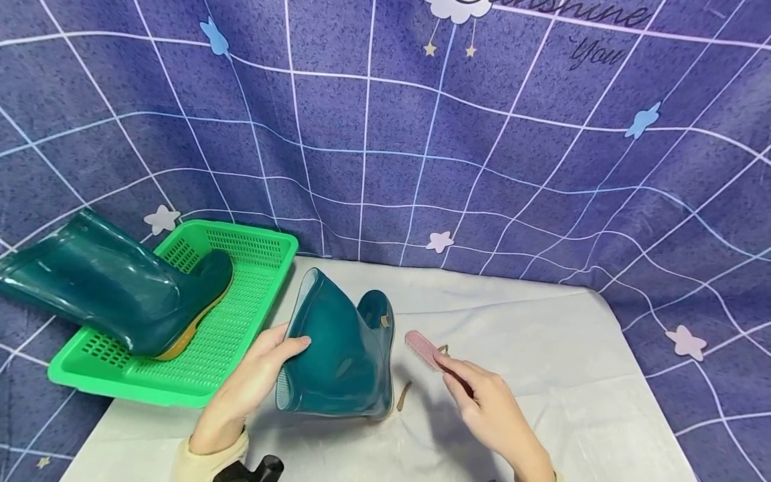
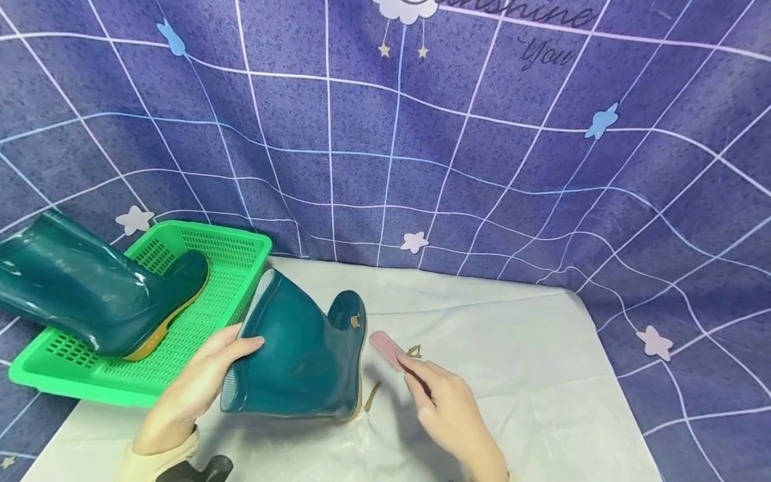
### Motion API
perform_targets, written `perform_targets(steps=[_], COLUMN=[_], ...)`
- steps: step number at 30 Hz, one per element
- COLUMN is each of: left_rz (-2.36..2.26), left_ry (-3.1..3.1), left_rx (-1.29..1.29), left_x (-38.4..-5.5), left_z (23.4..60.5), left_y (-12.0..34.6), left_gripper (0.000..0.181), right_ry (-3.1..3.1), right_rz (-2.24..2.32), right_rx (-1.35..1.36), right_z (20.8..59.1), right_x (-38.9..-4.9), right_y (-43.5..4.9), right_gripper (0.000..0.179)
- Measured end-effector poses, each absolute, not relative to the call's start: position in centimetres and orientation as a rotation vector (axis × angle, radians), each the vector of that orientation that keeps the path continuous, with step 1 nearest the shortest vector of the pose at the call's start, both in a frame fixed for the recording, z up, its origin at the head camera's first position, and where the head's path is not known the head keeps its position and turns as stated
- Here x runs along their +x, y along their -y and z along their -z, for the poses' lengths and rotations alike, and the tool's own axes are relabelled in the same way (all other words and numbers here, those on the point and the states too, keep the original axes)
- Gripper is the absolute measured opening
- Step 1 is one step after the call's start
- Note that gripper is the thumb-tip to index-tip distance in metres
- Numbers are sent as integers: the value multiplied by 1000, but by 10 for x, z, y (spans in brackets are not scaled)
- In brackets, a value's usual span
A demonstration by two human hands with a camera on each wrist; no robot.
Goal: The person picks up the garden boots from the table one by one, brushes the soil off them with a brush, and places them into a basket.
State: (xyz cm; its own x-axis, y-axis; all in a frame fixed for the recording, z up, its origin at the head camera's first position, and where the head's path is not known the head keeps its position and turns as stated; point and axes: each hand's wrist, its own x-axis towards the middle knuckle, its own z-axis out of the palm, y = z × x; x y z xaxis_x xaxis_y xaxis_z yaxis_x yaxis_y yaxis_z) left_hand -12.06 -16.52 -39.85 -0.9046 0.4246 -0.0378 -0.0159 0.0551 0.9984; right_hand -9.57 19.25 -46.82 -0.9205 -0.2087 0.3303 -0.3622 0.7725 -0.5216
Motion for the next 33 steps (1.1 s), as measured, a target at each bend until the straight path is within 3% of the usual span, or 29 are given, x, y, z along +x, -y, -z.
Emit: perform_targets(steps=[7, 13, 23, 33], left_rz=[-1910, -1861, -1829, -1804], left_ry=[-1894, -1900, -1855, -1902], left_rx=[439, 422, 646, 668], left_x=[-118, -119, -119, -117], left_z=[396, 394, 390, 391], left_y=[184, 197, 197, 198], left_gripper=[30, 31, 36, 37], right_ry=[2549, 2545, 2625, 2718], right_rz=[-951, -1019, -902, -865], right_rx=[566, 616, 517, 418], right_z=[495, 520, 535, 536], right_x=[-103, -110, -113, -115], right_y=[-159, -137, -139, -147], right_gripper=[39, 44, 47, 43])
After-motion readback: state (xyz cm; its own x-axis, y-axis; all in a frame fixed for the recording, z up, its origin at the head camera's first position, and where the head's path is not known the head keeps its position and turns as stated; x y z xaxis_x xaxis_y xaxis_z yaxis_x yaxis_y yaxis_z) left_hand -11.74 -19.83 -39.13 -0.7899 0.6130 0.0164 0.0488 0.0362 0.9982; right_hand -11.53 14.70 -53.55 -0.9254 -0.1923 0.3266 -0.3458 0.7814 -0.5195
